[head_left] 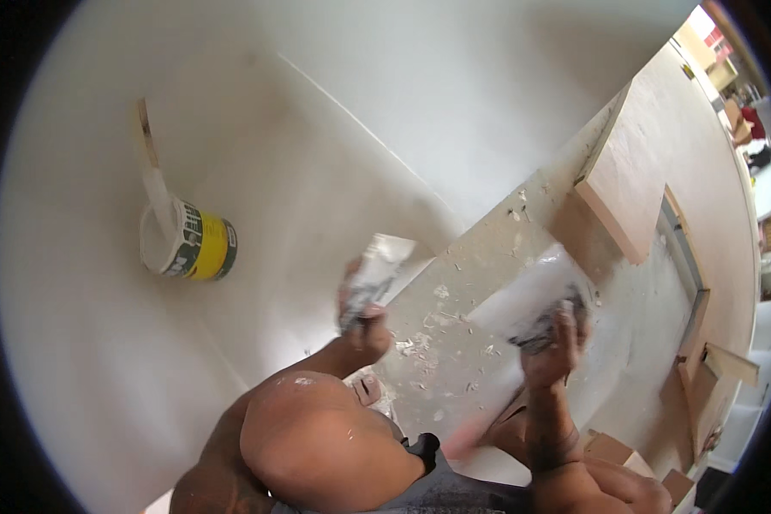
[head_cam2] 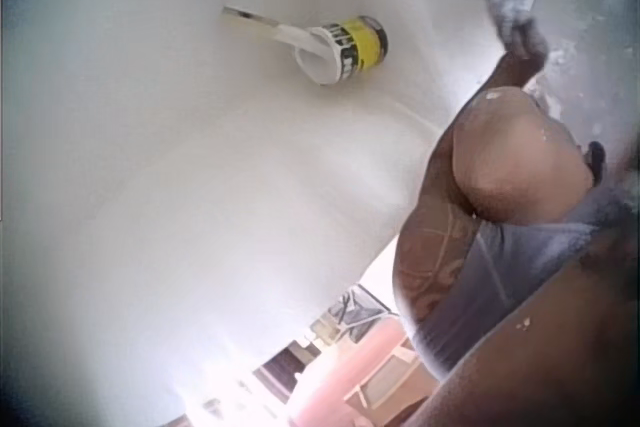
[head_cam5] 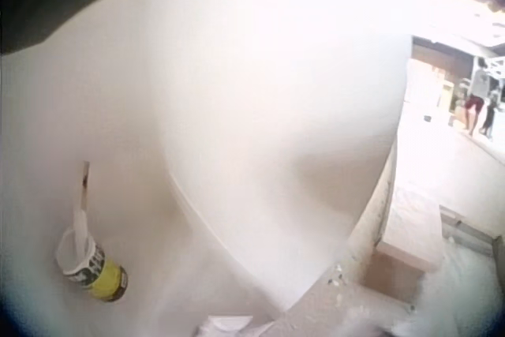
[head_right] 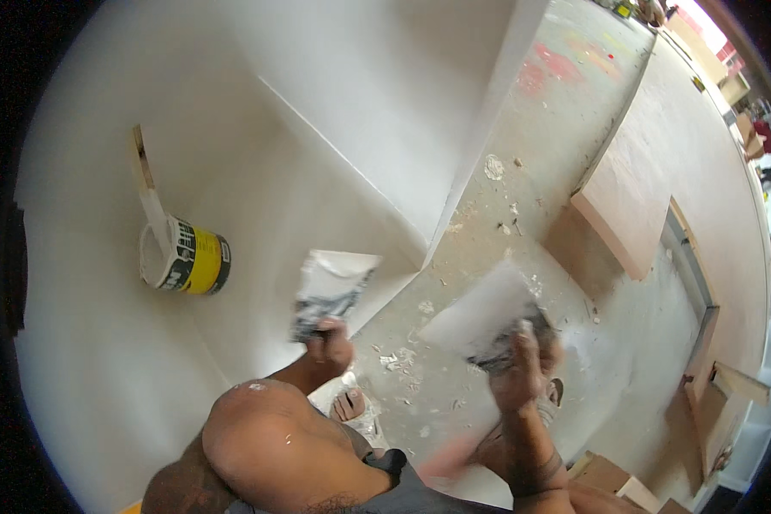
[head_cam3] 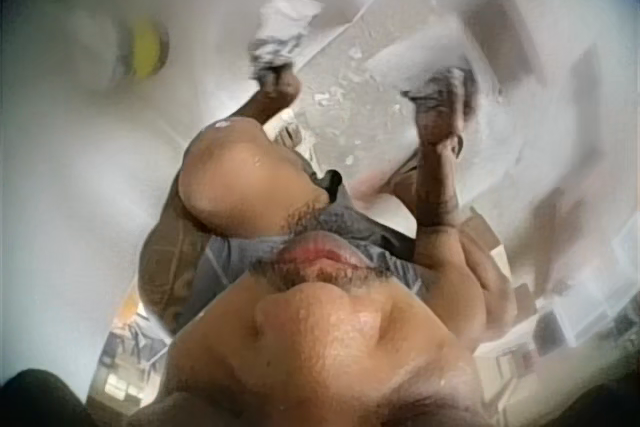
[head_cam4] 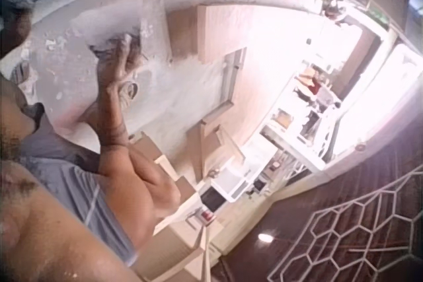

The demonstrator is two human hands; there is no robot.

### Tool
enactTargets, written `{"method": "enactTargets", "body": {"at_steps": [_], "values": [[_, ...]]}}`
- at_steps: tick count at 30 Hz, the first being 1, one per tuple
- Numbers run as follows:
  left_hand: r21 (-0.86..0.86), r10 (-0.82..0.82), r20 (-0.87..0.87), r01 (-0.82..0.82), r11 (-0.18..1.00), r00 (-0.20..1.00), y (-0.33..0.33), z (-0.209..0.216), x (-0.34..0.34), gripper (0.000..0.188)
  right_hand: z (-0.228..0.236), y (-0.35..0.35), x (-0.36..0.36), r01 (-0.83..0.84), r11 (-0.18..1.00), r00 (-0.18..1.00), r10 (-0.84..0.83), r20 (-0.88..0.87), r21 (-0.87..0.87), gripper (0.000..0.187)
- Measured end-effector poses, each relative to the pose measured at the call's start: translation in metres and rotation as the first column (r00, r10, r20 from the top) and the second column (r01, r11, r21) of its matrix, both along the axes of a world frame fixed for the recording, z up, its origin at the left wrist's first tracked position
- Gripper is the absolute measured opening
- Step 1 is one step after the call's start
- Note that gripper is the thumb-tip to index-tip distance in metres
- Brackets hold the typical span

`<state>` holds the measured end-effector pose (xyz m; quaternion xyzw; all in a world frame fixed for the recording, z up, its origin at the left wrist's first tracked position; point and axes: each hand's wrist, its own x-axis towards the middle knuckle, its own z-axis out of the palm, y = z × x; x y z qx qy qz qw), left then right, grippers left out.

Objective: Applying and smoothing joint compound onto a curved wall surface using putty knives.

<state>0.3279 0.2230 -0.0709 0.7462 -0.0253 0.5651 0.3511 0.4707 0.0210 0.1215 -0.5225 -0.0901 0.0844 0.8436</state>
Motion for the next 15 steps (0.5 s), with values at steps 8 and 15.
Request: {"method": "enactTargets", "body": {"at_steps": [8,15], "values": [[-0.5,-0.478,0.1,0.46,0.734,0.872,0.021,0.137,0.007,0.043,-0.031,0.083,-0.026,-0.348,0.918,0.572,0.369,-0.732,0.19,0.016],[0.031,-0.228,-0.518,0.285,0.958,0.824,0.055,0.185,0.005,0.062,-0.003,0.098,-0.024,-0.472,0.858,0.68,0.5,-0.536,0.201,0.019]]}}
